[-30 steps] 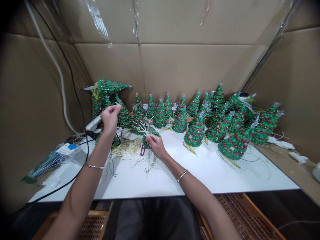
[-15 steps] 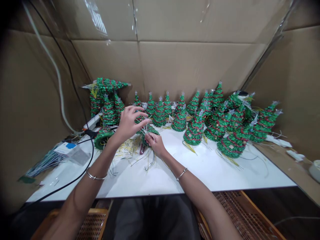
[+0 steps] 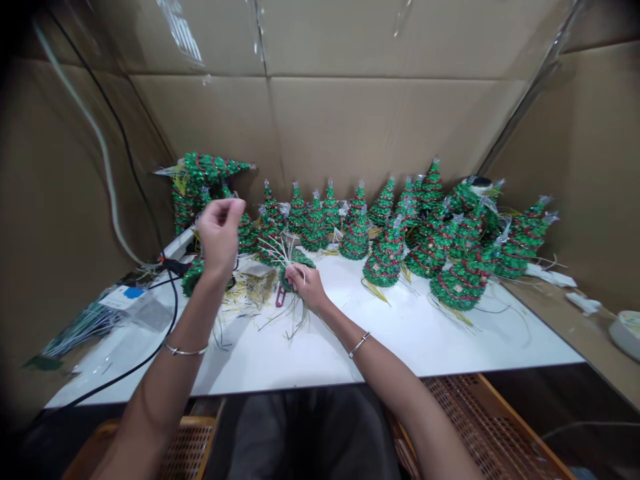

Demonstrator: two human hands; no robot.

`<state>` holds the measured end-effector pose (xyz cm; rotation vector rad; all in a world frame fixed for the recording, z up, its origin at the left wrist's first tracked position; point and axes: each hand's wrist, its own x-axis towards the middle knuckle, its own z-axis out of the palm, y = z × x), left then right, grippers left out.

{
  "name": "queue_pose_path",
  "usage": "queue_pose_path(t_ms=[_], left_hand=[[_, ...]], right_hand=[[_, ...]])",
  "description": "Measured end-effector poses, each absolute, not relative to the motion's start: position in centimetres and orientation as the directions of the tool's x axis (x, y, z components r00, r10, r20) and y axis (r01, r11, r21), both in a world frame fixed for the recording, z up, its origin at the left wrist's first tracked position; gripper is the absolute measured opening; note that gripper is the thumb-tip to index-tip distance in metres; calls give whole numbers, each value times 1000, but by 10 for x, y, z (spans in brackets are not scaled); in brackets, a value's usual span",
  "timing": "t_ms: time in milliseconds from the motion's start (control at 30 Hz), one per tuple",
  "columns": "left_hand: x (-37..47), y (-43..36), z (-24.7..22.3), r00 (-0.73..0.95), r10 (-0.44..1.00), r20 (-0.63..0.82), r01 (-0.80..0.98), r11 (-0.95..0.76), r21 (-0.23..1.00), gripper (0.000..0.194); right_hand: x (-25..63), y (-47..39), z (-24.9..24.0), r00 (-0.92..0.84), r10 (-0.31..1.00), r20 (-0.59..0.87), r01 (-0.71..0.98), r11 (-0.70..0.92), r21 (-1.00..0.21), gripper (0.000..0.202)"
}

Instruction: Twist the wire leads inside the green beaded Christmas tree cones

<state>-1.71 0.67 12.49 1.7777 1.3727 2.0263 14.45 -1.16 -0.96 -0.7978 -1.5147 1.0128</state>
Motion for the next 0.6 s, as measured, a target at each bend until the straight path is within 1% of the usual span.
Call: queue_pose_path(t_ms=[33, 100, 133, 167, 200, 233, 267, 333, 367, 400, 433, 500, 567, 600], left_hand=[[-27, 3, 126, -334, 582, 741, 500, -557, 663, 24], [-44, -11, 123, -282, 588, 759, 651, -464, 601, 20], [-49, -19, 119, -224, 631, 743, 725, -402, 560, 21], [-53, -27, 114, -172, 696, 697, 770, -346, 536, 25], [-53, -35, 109, -130, 766, 630, 783, -311, 538, 30], [-51, -42, 103, -98, 818, 567, 765, -303, 569, 33], [-46, -48, 98, -67, 853, 518, 708, -325, 627, 33], [-32, -53, 89, 17, 906, 423, 486, -377, 789, 31], [-25, -53, 86, 50, 921, 386, 362, -377, 852, 31], [-18, -51, 83, 77, 926, 369, 257, -376, 890, 31], [-12, -49, 80, 94, 926, 365, 184, -376, 908, 31], [-4, -44, 76, 98, 917, 387, 127, -397, 909, 28], [-2, -41, 75, 85, 894, 439, 170, -447, 878, 22], [-2, -40, 75, 77, 873, 481, 225, -485, 845, 19]], right_hand=[[144, -12, -10, -168, 899, 404, -50, 402, -914, 43], [143, -12, -10, -153, 906, 395, -72, 389, -919, 42], [142, -12, -10, -153, 907, 393, -79, 385, -920, 42], [142, -12, -9, -153, 907, 392, -84, 383, -920, 42], [141, -12, -9, -151, 907, 393, -87, 384, -919, 42], [141, -12, -9, -147, 907, 395, -88, 386, -918, 41], [141, -12, -9, -144, 907, 397, -86, 388, -918, 41], [141, -12, -8, -146, 905, 399, -82, 391, -917, 41], [142, -12, -8, -148, 904, 401, -80, 393, -916, 41], [142, -13, -7, -150, 902, 404, -78, 397, -915, 40], [142, -13, -7, -152, 900, 408, -74, 401, -913, 40], [143, -13, -6, -152, 897, 416, -63, 411, -909, 40], [143, -13, -6, -158, 895, 418, -54, 415, -908, 41], [143, -12, -7, -161, 895, 415, -54, 412, -910, 41]])
